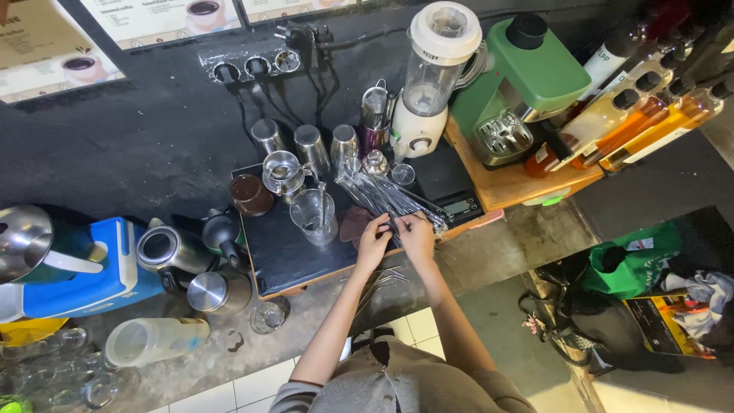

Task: The person pours liquid from a pitcher into a small metal cup, transfers it to a plastic shaker, and then pours it back into the cup. They stir the liquid, place a metal straw into a glass, and then organize a bundle of straws.

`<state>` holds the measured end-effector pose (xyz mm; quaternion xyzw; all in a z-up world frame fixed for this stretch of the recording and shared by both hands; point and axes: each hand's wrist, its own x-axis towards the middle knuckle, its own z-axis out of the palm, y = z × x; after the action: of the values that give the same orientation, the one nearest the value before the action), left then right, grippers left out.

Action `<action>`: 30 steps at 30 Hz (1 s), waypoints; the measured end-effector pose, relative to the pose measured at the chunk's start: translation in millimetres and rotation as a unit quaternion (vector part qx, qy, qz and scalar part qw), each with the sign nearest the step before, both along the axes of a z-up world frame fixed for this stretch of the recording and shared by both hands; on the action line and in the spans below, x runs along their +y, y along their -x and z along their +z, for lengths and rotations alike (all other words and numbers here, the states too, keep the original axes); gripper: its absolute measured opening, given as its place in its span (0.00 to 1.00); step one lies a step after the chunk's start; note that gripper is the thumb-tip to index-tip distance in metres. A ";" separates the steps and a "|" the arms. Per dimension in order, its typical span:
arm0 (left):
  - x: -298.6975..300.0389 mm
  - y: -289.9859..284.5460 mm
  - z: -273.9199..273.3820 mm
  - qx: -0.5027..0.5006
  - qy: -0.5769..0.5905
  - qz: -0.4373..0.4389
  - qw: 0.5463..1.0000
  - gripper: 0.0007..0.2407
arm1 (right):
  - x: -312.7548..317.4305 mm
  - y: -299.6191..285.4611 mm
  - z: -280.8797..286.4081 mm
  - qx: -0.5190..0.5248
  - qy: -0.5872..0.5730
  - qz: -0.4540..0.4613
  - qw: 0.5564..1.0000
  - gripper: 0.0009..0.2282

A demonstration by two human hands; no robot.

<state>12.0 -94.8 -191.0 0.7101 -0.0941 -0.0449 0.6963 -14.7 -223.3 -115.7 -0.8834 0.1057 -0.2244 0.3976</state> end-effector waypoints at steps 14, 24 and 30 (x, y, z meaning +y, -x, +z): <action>9.3 -23.8 85.6 -0.039 0.182 0.069 0.980 0.13 | -7.2 -21.9 -14.6 0.069 -0.310 0.217 0.923 0.05; 12.2 -0.3 110.5 -0.044 0.084 -0.046 0.994 0.10 | -11.7 -24.7 129.2 -0.188 -0.308 0.208 0.909 0.17; 13.6 1.8 111.0 -0.041 0.060 -0.057 0.996 0.10 | -11.4 -26.0 145.7 -0.151 -0.200 0.177 0.952 0.08</action>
<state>10.3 -81.2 -80.0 0.6621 -0.1654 -0.0500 0.7292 11.3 -234.7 30.0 -0.7458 -0.0705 -0.2556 0.6111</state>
